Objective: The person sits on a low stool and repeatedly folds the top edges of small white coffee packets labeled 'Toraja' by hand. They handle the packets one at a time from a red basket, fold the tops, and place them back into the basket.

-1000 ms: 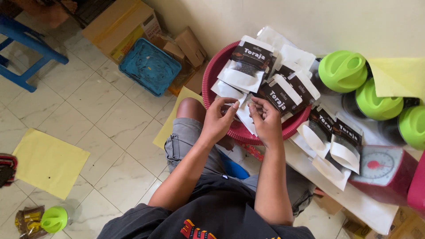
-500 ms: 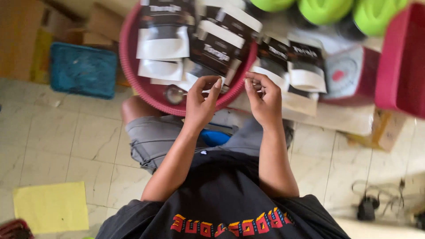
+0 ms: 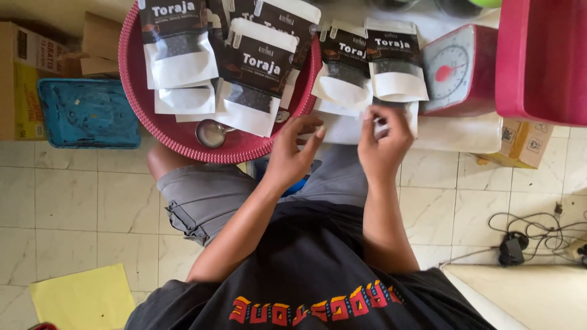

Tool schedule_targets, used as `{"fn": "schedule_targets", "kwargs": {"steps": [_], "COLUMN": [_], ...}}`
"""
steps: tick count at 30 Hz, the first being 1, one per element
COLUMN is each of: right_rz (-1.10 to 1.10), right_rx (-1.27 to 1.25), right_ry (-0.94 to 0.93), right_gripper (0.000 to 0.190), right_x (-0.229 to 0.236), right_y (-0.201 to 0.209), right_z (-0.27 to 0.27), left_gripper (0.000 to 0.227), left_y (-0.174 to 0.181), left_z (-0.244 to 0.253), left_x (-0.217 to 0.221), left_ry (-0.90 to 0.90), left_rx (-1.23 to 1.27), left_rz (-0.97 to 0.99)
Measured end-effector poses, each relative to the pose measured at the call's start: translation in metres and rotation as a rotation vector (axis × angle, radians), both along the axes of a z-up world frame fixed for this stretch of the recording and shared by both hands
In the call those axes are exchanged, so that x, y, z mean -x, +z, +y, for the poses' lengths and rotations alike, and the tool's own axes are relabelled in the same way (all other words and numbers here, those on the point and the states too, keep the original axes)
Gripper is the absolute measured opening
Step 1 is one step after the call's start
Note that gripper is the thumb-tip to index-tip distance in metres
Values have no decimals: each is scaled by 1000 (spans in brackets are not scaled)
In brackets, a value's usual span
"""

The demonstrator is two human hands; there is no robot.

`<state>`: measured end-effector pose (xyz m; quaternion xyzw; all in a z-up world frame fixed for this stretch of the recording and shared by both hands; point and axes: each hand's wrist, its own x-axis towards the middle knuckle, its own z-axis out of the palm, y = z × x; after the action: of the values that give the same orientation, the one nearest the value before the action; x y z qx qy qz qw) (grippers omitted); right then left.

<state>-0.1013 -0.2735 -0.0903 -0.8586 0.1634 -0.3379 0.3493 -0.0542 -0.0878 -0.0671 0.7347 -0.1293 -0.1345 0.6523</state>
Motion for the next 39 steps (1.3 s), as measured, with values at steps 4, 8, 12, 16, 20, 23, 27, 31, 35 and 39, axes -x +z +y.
{"fn": "schedule_targets", "kwargs": {"steps": [4, 8, 12, 16, 20, 23, 27, 31, 35, 39], "right_rz": [-57, 65, 271, 278, 135, -16, -247, -462, -479, -384], "right_rx": [199, 285, 336, 373, 394, 395, 357, 420, 416, 245], "right_ry": [-62, 85, 184, 160, 64, 7, -34, 106, 325, 555], "right_gripper": [15, 44, 53, 53, 44, 31, 23, 20, 21, 39], "right_x": [-9, -22, -33, -43, -43, -43, -29, -9, -1, -7], "right_y": [15, 14, 6, -34, -46, -59, -73, -72, -35, -14], "right_z": [-11, -4, 15, 9, 10, 8, 13, 36, 74, 80], "left_gripper": [30, 30, 30, 28, 30, 32, 48, 95, 66, 30], "left_y": [2, 3, 3, -1, -4, -8, -38, -39, -3, 46], "left_z": [3, 1, 2, 4, 6, 6, 2, 15, 35, 63], "left_x": [0, -1, -2, -3, -3, -6, -19, -43, -56, -58], "left_ry": [28, 45, 48, 59, 66, 65, 85, -37, 157, 216], "left_rx": [-10, 4, 36, 44, 70, 88, 221, 550, 653, 582], "left_rz": [33, 74, 56, 51, 114, 152, 182, 450, 391, 208]}}
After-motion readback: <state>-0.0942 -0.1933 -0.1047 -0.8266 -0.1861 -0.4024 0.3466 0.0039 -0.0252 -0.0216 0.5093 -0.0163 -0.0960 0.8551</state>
